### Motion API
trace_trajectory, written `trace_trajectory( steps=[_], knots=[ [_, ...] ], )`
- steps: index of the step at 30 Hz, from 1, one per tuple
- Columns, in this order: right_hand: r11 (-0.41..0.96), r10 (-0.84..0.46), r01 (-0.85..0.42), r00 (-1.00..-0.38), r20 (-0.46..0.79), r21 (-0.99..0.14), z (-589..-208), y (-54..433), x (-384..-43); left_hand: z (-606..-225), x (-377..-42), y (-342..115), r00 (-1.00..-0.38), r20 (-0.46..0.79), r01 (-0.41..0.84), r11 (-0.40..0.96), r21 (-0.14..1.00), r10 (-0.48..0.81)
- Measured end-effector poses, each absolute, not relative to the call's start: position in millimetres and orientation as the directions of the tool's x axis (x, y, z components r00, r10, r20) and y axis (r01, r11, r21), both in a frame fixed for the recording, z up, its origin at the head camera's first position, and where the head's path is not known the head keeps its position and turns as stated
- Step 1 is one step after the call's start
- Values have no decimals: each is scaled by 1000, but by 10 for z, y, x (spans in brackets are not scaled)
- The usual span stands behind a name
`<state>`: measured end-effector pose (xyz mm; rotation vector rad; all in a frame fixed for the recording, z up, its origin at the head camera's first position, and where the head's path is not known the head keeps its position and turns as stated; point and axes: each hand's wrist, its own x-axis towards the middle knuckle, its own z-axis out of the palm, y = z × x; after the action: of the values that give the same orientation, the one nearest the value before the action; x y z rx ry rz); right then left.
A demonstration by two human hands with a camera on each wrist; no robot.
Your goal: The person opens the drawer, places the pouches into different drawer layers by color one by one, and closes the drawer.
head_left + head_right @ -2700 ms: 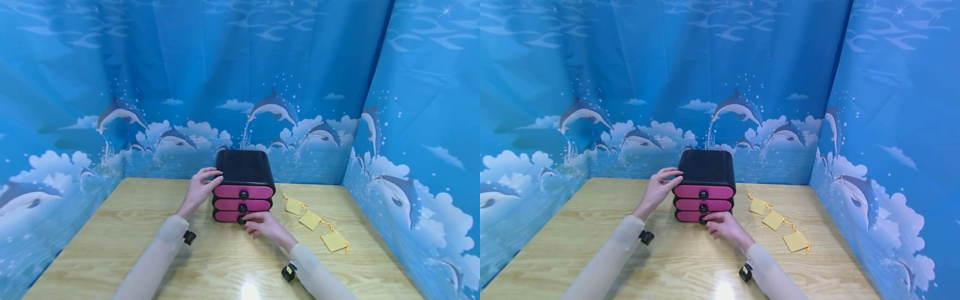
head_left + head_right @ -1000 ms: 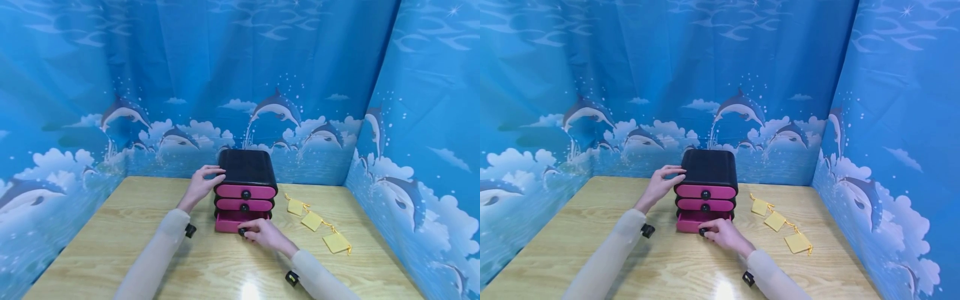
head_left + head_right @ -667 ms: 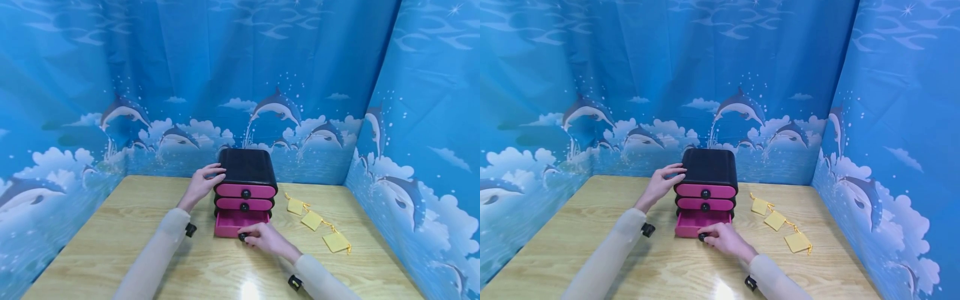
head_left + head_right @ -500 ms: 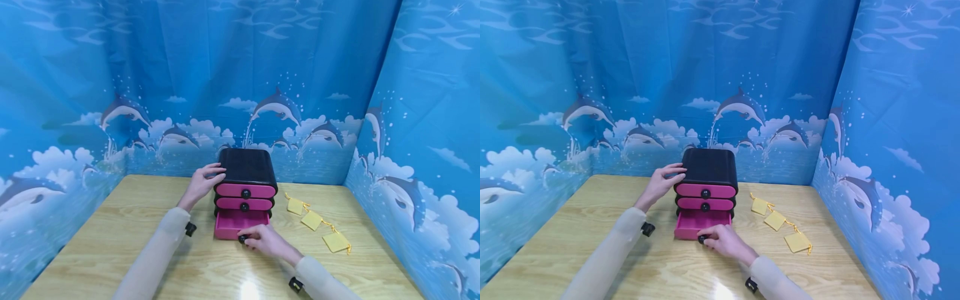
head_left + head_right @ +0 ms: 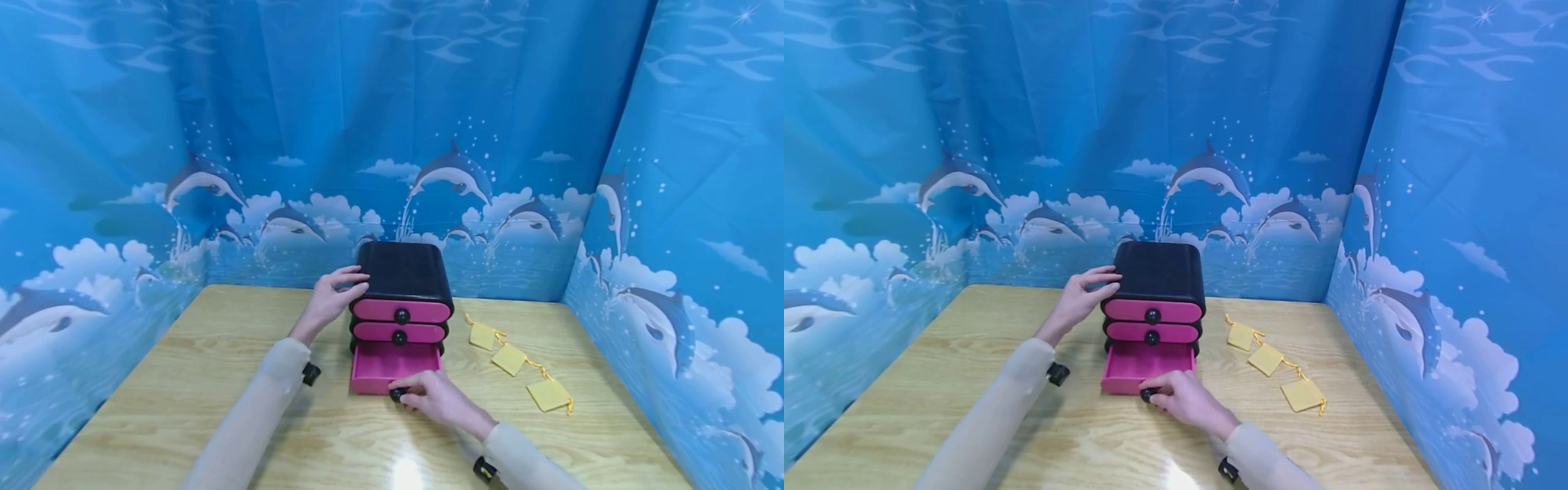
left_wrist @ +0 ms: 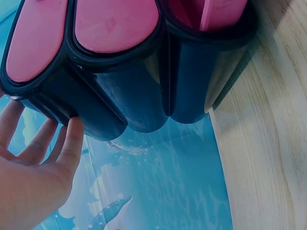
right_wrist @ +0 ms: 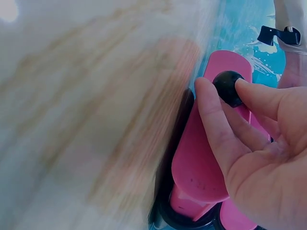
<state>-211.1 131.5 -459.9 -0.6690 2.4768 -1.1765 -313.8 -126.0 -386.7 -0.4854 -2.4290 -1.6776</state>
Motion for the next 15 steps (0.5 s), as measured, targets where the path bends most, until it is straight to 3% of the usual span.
trace_trajectory(
  steps=[15],
  knots=[
    [546, -557, -261, -823, -112, -796, -4602, 1321, -2087, -3865, -3122, -1253, -940, 289, 332, 305, 892, 180]
  ],
)
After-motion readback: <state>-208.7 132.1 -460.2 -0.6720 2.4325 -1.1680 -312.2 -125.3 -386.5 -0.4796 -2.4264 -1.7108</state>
